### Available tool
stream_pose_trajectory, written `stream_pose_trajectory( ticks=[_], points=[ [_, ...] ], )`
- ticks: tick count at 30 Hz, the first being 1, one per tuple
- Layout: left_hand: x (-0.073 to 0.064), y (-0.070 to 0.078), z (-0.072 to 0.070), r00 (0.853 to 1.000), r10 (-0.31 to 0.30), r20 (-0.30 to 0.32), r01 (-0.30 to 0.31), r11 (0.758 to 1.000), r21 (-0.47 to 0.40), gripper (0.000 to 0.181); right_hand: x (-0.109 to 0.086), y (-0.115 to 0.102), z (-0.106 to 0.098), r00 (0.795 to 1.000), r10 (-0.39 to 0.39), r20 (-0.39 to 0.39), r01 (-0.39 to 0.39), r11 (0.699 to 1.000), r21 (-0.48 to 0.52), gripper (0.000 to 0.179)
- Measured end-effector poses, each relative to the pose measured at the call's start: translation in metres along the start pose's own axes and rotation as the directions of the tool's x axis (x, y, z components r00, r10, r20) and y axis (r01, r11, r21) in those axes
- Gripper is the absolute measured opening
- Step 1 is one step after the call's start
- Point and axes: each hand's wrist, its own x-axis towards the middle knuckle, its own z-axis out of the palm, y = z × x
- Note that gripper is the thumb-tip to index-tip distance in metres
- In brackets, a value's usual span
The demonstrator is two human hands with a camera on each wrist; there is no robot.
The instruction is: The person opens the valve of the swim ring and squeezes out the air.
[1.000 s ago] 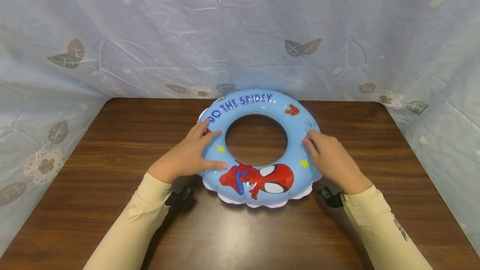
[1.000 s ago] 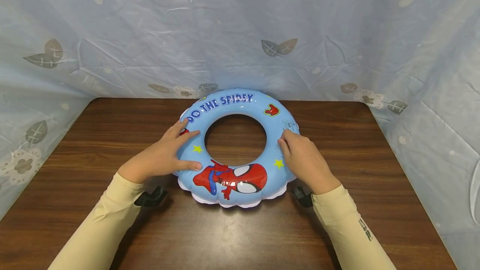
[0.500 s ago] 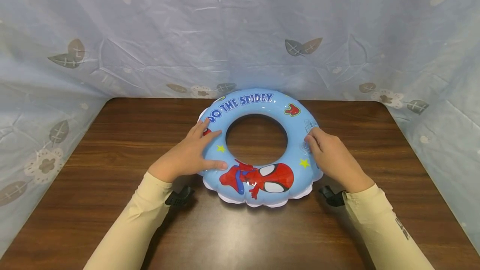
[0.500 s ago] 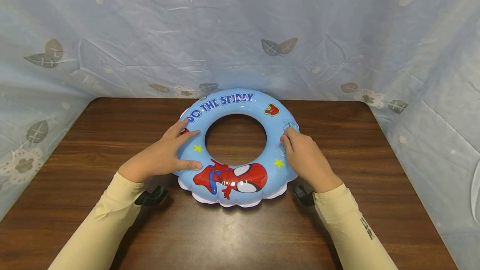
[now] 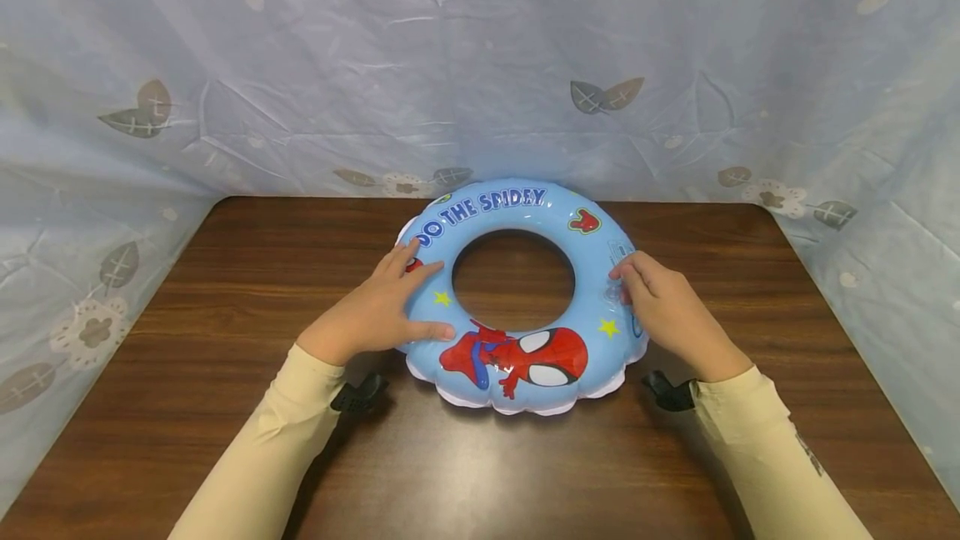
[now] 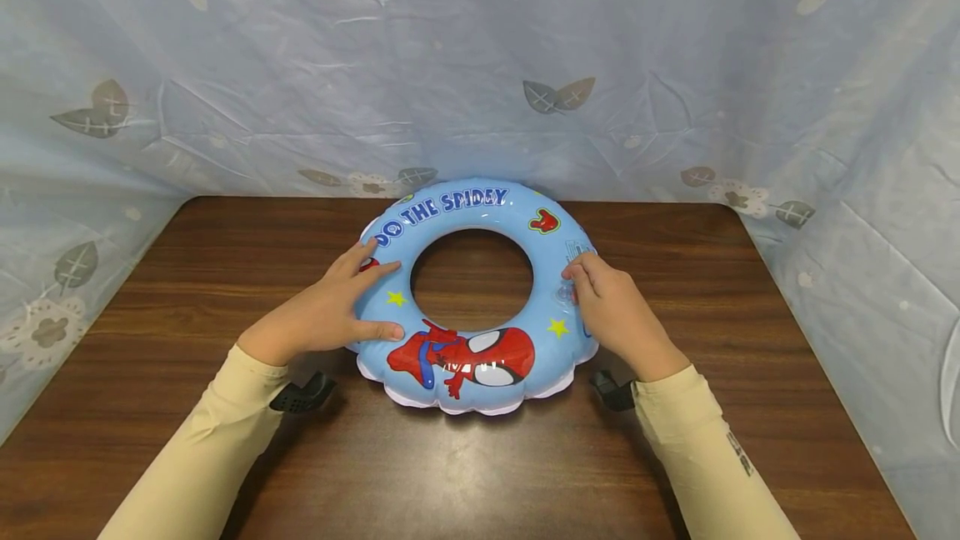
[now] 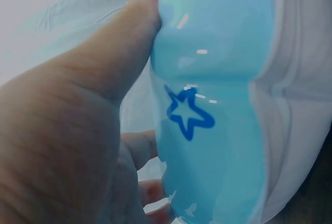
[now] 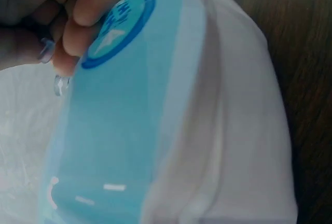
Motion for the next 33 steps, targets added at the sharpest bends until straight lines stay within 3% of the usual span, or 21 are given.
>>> stream_pose_trajectory(
  ticks=[5,11,18,22,27,33],
  points=[
    [0.0,-0.001,0.0,1.0,0.006,-0.01,-0.006,1.0,0.012,0.105,0.0,0.002,-0.002,1.0,-0.002,0.013,0.002,1.0,0.011,0.034],
    [0.0,-0.002,0.001,1.0,0.002,-0.006,-0.002,1.0,0.02,0.105,0.001,0.005,-0.007,1.0,-0.031,-0.005,0.031,0.998,-0.053,0.029],
    [0.001,-0.002,0.001,1.0,0.018,-0.012,-0.017,0.999,0.041,0.104,-0.001,0.007,-0.017,0.999,-0.007,0.054,0.014,0.989,-0.144,0.055],
    [0.001,-0.001,-0.001,0.997,0.074,-0.03,-0.071,0.994,0.08,0.099,-0.004,0.006,-0.02,0.994,0.025,0.102,-0.006,0.983,-0.185,0.068],
    [0.002,-0.001,0.0,0.982,0.187,-0.035,-0.182,0.977,0.107,0.083,-0.004,0.005,-0.021,0.99,0.04,0.134,-0.012,0.979,-0.205,0.075],
    [0.002,0.001,0.0,0.975,0.223,-0.008,-0.22,0.968,0.12,0.07,-0.003,0.006,-0.02,0.989,0.032,0.147,-0.001,0.978,-0.208,0.076]
  ],
)
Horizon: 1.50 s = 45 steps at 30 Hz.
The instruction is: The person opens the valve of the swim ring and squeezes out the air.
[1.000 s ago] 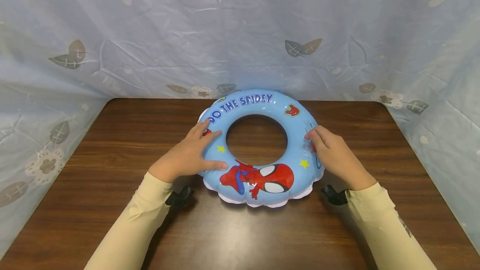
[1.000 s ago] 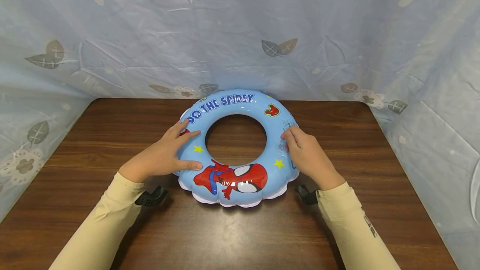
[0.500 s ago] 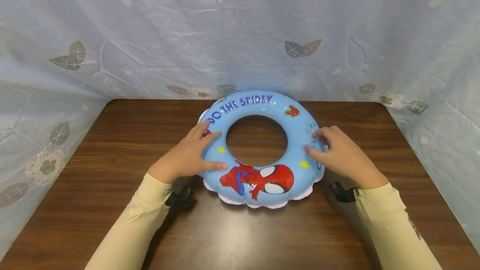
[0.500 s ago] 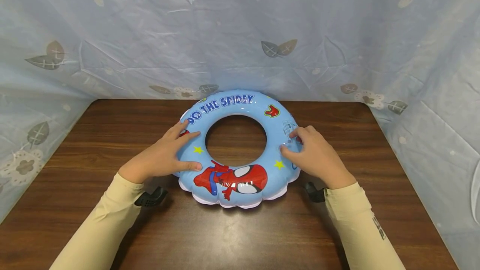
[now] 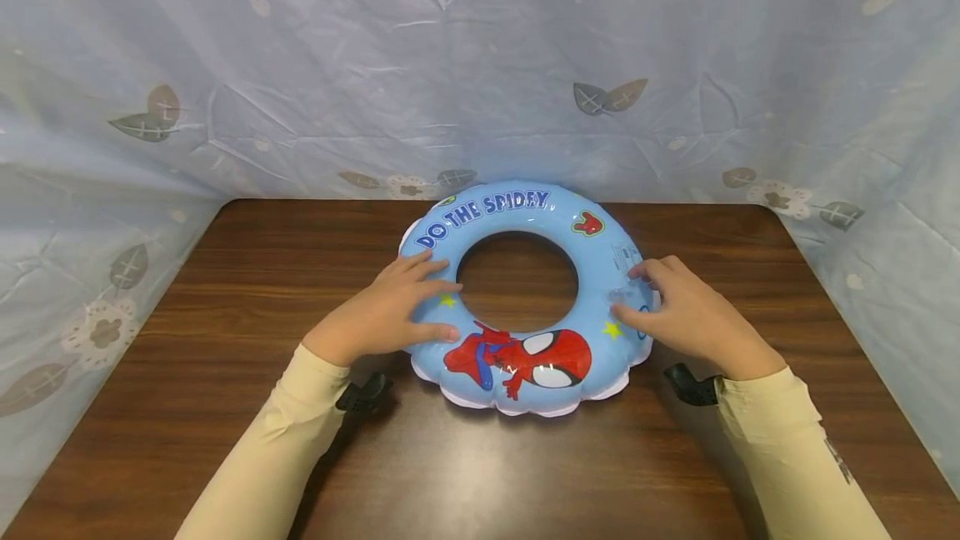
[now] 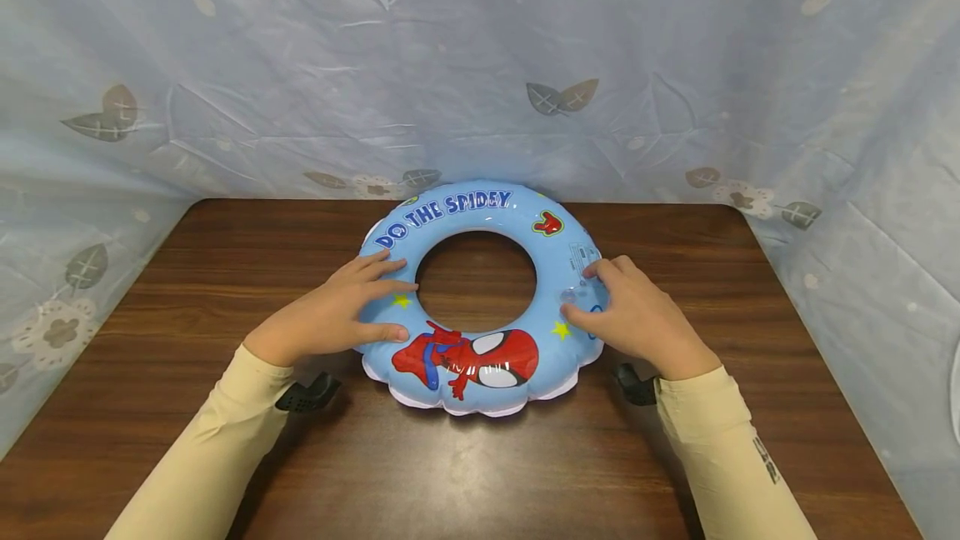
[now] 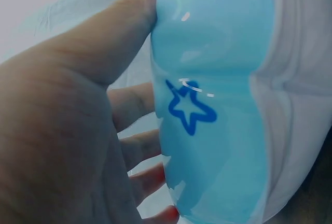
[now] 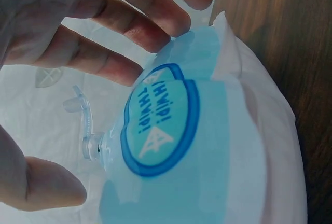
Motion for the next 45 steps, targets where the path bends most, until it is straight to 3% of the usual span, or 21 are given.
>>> stream_pose_trajectory(
  ticks=[21,45],
  points=[
    [0.005,0.0,0.004,1.0,-0.014,0.013,0.014,1.0,0.004,0.067,0.002,0.007,0.006,1.0,-0.02,0.021,0.019,0.999,0.03,0.079],
    [0.001,0.002,0.006,0.999,-0.032,0.0,0.032,0.999,-0.005,0.066,0.007,0.011,0.014,0.997,-0.06,0.041,0.057,0.997,0.058,0.075]
  ],
)
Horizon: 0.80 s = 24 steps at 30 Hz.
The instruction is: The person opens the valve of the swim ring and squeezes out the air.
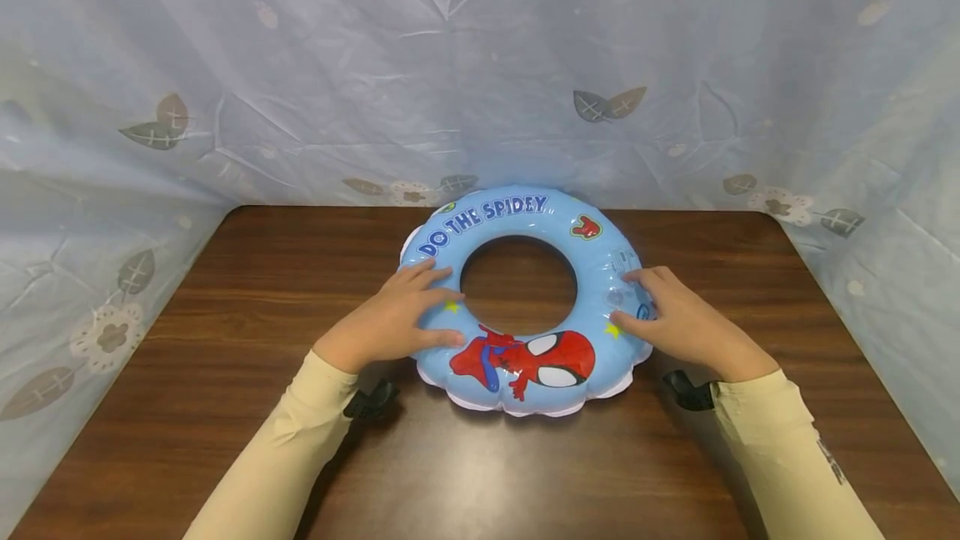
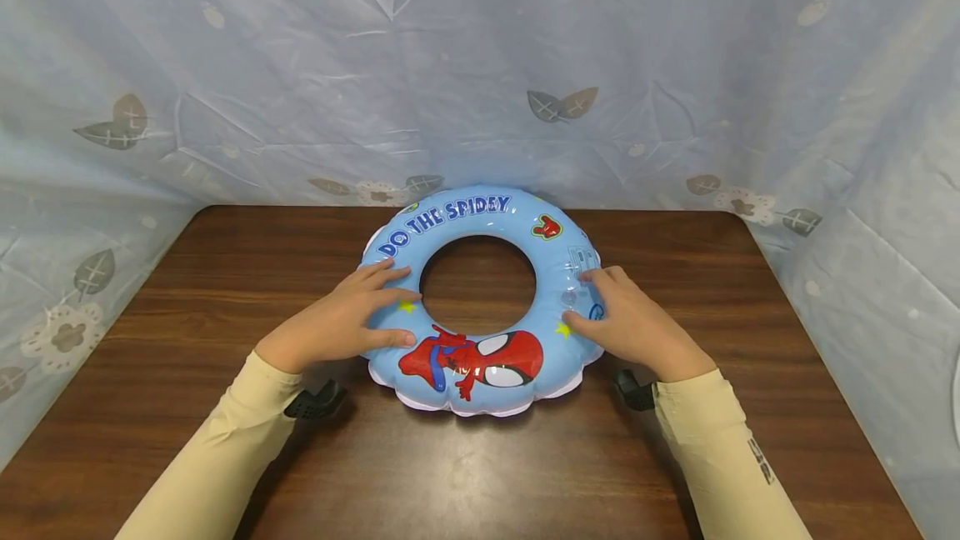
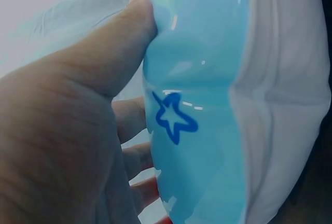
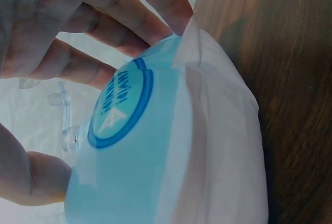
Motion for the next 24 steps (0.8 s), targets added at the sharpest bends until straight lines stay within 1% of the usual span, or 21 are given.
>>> stream_pose_trajectory(
  ticks=[5,13,24],
  points=[
    [0.001,-0.001,0.002,1.0,0.0,-0.008,0.0,1.0,0.007,0.066,0.001,0.002,0.001,1.0,-0.02,-0.004,0.02,1.0,0.014,0.073],
    [0.003,0.001,0.005,1.0,-0.026,-0.005,0.027,1.0,0.016,0.067,0.005,0.009,0.003,0.999,-0.042,-0.008,0.042,0.998,0.048,0.072],
    [0.003,-0.001,0.008,1.0,-0.024,-0.01,0.024,0.999,0.026,0.068,0.008,0.016,0.004,0.997,-0.082,-0.005,0.082,0.991,0.108,0.073]
  ],
)
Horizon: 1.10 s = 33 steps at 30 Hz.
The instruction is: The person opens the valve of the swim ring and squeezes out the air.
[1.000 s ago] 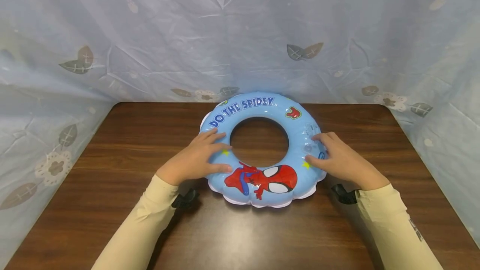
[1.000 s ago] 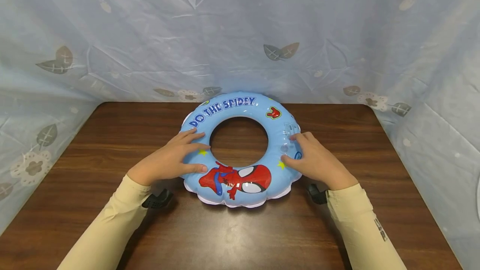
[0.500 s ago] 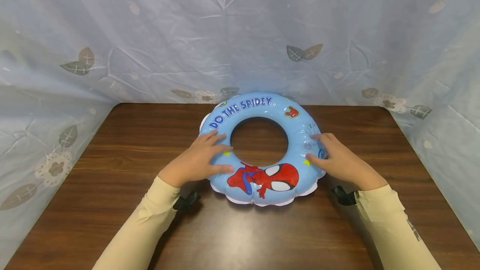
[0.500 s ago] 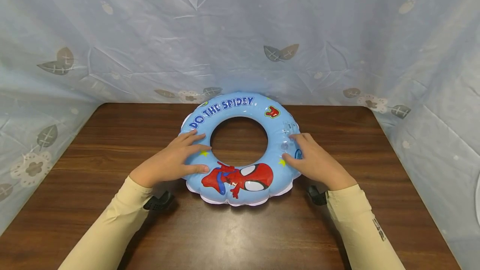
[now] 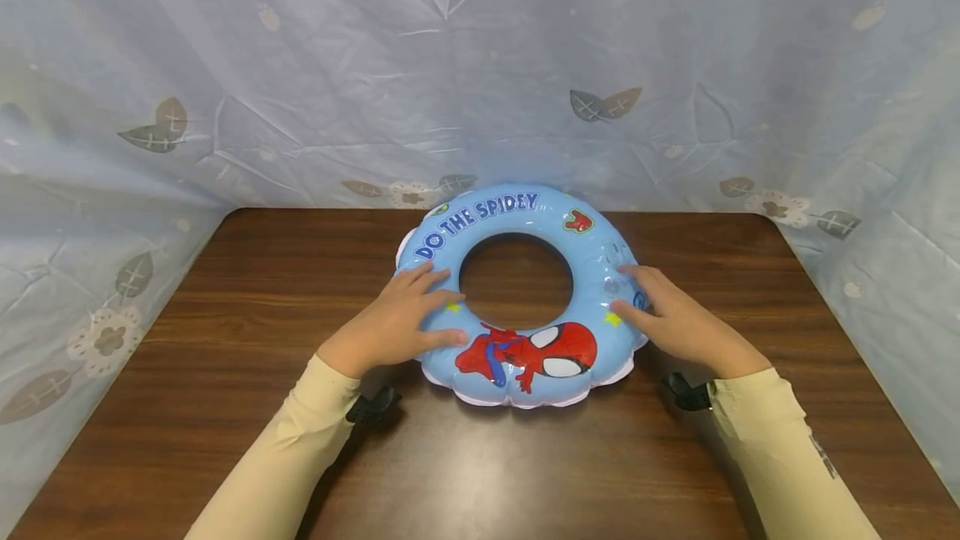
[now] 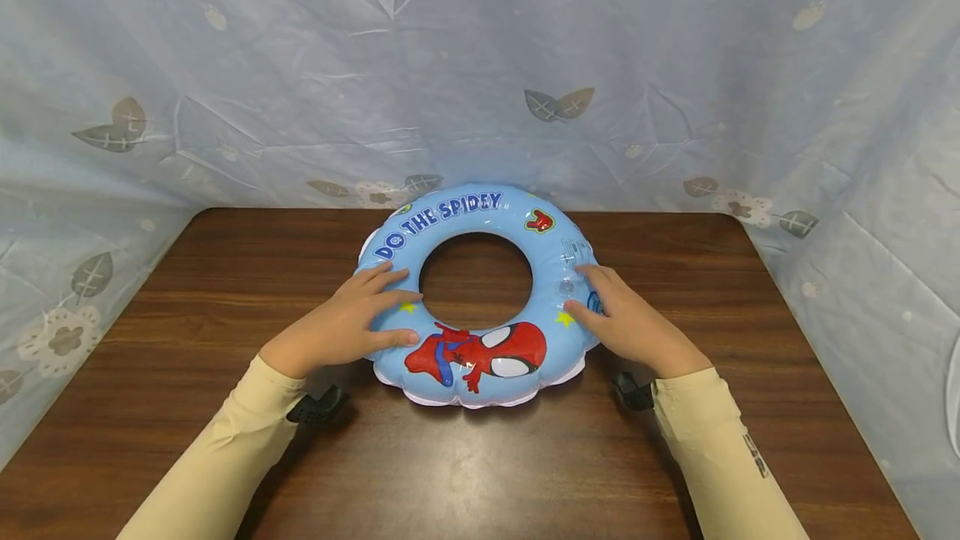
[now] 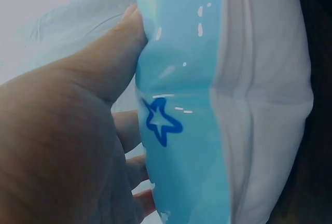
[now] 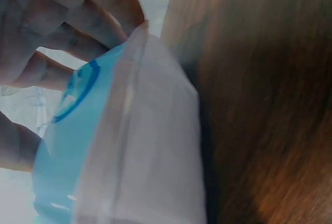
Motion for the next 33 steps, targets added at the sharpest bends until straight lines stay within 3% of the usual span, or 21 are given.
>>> stream_pose_trajectory(
  ticks=[23,33],
  points=[
    [-0.0016,0.0003,0.0035,1.0,-0.009,0.017,0.009,1.0,0.007,0.069,0.0027,0.0026,0.0047,1.0,0.009,0.017,-0.009,1.0,-0.003,0.08],
    [0.0005,0.0022,0.0045,1.0,-0.001,0.018,0.001,1.0,0.005,0.069,0.0021,0.0035,0.0047,0.998,0.047,0.037,-0.046,0.999,-0.014,0.087]
  ],
)
